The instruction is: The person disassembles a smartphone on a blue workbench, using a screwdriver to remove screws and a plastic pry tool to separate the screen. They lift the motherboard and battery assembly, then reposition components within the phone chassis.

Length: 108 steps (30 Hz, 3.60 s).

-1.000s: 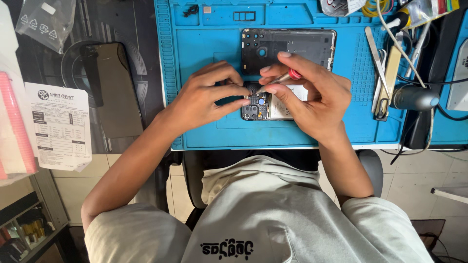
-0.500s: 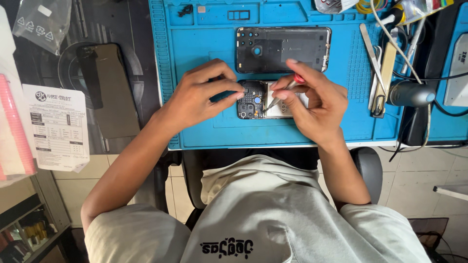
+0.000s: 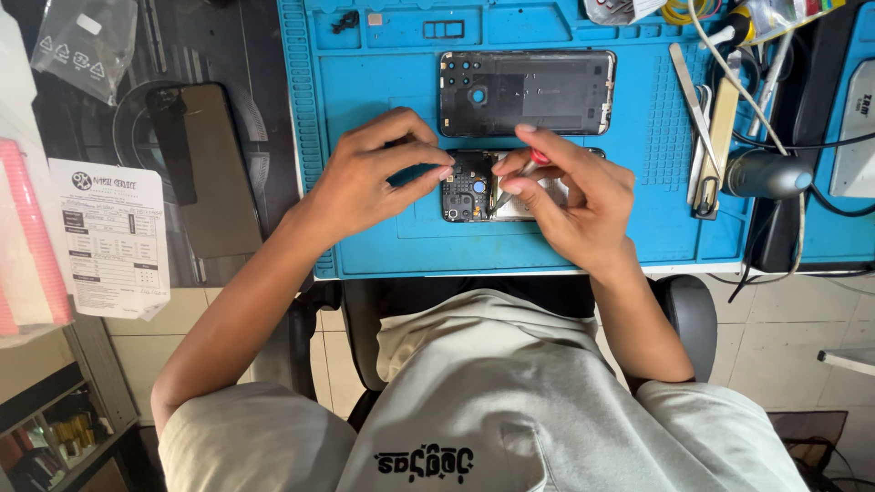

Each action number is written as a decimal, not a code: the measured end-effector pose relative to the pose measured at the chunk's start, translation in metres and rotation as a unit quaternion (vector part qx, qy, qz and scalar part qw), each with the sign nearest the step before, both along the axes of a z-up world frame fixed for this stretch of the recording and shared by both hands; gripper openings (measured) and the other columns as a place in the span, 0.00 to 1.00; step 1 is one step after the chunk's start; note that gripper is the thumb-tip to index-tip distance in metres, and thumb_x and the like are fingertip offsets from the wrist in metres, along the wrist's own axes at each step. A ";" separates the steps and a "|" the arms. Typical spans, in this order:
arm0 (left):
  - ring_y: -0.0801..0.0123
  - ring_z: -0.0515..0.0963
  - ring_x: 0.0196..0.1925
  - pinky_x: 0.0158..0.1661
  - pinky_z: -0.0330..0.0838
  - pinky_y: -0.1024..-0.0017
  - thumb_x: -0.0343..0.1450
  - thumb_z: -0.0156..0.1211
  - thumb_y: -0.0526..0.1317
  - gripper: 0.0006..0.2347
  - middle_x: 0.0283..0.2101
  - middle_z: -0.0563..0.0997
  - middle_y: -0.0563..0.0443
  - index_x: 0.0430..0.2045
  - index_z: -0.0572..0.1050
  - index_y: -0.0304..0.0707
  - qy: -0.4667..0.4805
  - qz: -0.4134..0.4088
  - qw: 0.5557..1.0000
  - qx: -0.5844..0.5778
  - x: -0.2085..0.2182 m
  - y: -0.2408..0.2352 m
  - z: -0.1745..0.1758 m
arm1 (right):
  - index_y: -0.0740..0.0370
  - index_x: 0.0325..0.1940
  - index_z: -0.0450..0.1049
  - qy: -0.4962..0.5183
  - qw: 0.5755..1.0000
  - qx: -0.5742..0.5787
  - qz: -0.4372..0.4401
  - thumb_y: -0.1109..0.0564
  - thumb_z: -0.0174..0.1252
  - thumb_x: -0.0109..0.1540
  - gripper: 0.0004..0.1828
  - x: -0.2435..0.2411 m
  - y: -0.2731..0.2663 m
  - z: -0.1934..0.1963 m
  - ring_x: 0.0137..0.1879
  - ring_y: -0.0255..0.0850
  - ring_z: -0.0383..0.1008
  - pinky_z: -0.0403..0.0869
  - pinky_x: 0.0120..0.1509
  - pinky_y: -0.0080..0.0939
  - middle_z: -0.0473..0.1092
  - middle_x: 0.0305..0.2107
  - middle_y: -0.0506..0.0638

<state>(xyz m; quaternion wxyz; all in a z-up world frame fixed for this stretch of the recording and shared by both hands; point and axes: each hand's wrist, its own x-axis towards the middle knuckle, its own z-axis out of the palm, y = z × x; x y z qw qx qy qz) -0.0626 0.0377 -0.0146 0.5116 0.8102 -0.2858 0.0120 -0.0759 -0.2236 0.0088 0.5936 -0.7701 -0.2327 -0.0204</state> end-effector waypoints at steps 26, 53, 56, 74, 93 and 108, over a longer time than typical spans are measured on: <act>0.66 0.79 0.36 0.36 0.75 0.67 0.73 0.66 0.32 0.09 0.43 0.77 0.53 0.46 0.82 0.36 -0.096 -0.026 0.986 0.135 0.067 -0.063 0.010 | 0.69 0.57 0.73 -0.151 0.978 -0.097 0.107 0.76 0.60 0.55 0.25 -0.027 0.015 0.053 0.45 0.50 0.79 0.81 0.50 0.44 0.74 0.40 0.59; 0.62 0.81 0.50 0.42 0.80 0.64 0.62 0.76 0.49 0.30 0.60 0.68 0.51 0.59 0.73 0.40 -0.007 -0.061 0.986 0.154 -0.012 -0.010 0.009 | 0.70 0.51 0.77 -0.218 0.966 -0.121 0.074 0.64 0.65 0.60 0.15 -0.002 0.008 0.045 0.57 0.57 0.79 0.82 0.55 0.49 0.79 0.44 0.60; 0.60 0.81 0.51 0.42 0.80 0.65 0.63 0.76 0.50 0.29 0.60 0.67 0.51 0.57 0.74 0.40 -0.019 -0.059 0.986 0.153 -0.012 -0.011 0.007 | 0.69 0.52 0.77 -0.225 0.962 -0.139 0.067 0.63 0.66 0.65 0.13 0.001 0.003 0.043 0.58 0.55 0.81 0.83 0.55 0.47 0.79 0.44 0.58; 0.60 0.81 0.46 0.40 0.80 0.64 0.64 0.75 0.50 0.27 0.59 0.68 0.52 0.54 0.76 0.40 -0.016 -0.063 0.986 0.152 -0.011 -0.011 0.007 | 0.69 0.49 0.78 -0.223 0.966 -0.107 0.072 0.62 0.69 0.62 0.13 0.010 0.005 0.038 0.54 0.53 0.81 0.83 0.55 0.48 0.79 0.42 0.58; 0.65 0.80 0.47 0.43 0.80 0.65 0.64 0.75 0.50 0.25 0.57 0.70 0.54 0.53 0.77 0.42 -0.008 -0.060 0.989 0.136 -0.012 -0.012 0.005 | 0.70 0.51 0.78 -0.222 0.969 -0.089 0.060 0.64 0.71 0.63 0.14 0.011 0.003 0.032 0.54 0.53 0.82 0.83 0.56 0.47 0.79 0.43 0.58; 0.60 0.72 0.57 0.51 0.79 0.63 0.67 0.74 0.50 0.17 0.51 0.76 0.54 0.43 0.80 0.43 -0.155 -0.081 0.979 0.105 -0.013 -0.018 0.005 | 0.73 0.56 0.73 -0.171 0.981 -0.043 0.084 0.65 0.70 0.62 0.20 0.005 -0.002 0.023 0.49 0.50 0.83 0.82 0.50 0.42 0.78 0.43 0.65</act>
